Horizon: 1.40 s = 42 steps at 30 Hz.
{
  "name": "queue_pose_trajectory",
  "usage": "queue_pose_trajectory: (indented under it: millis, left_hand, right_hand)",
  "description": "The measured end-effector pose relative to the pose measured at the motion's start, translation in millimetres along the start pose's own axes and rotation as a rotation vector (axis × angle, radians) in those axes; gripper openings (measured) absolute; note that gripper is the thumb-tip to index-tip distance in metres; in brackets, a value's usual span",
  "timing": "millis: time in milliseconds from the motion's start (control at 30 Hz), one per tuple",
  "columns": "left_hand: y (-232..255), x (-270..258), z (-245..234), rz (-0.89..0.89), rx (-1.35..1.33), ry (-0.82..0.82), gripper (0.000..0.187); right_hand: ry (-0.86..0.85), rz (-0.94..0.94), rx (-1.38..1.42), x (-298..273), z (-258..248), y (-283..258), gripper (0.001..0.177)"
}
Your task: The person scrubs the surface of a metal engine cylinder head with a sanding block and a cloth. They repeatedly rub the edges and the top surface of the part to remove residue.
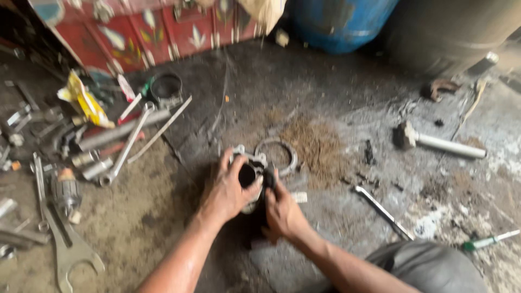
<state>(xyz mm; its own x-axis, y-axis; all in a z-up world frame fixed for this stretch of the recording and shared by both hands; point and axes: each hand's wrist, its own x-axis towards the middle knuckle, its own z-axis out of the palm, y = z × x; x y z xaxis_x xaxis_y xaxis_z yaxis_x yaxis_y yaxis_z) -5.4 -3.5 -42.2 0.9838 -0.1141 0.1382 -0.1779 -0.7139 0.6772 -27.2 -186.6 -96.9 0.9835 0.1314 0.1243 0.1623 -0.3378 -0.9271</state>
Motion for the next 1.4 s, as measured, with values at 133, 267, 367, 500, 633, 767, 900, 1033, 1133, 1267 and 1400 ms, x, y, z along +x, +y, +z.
queue_pose_trajectory:
  millis: [133, 267, 367, 500, 633, 767, 900, 1033, 1133, 1267, 1400]
  left_hand:
    - [-4.6, 2.5, 2.2, -0.035, -0.015, 0.003, 0.071]
    - [-6.1, 11.2, 3.1, 0.001, 0.115, 0.059, 0.094]
    - [-5.6, 1.8, 3.5, 0.029, 0.126, 0.195, 0.109]
    - [-6.1, 8.8, -3.3, -0.055, 0.027, 0.089, 0.097]
    - [5.3, 2.5, -2.2, -0.087, -0.008, 0.16, 0.072]
    - [6.0, 0.2, -1.9, -0.073, -0.062, 0.329, 0.064]
    - [-5.0, 1.2, -6.5, -0.02, 0.059, 0.53, 0.062]
    - [-17.7, 7.1, -15.8, -0.183, 0.032, 0.478, 0.07]
    - [-23.8, 9.2, -22.1, -0.161, 0.012, 0.335, 0.071]
    - [-25.4, 17.0, -21.0, -0.329, 0.096, 0.107, 0.071]
    - [-29.9, 15.9, -18.4, -0.256, 0.118, 0.101, 0.07]
  right_hand:
    - [-0.23, 0.447, -0.199, -26.7, -0.5, -30.9, 0.039]
    - [-0.707, 0.334, -0.522, -6.7, -46.9, -60.1, 0.042]
    - [-0.584, 0.131, -0.996, 16.4, -62.8, -54.7, 0.045]
    - [-0.147, 0.635, -0.472, 47.7, -79.7, -52.9, 0.048]
    - [-0.031, 0.619, -0.296, 43.3, -48.1, -65.9, 0.047]
    - [0.128, 0.142, -0.331, 20.0, 4.7, -65.0, 0.051]
    - [-0.11, 0.36, -0.005, 2.0, 13.2, -70.1, 0.042]
    - [-0.629, 0.226, 0.243, -36.8, 4.0, -66.6, 0.034]
    - [-0.656, 0.044, -0.396, 1.1, -18.3, -68.4, 0.034]
    - [-0.103, 0.407, -0.359, 79.3, -51.8, -95.1, 0.047]
    - [-0.08, 0.673, -0.225, 102.5, -9.0, -94.7, 0.062]
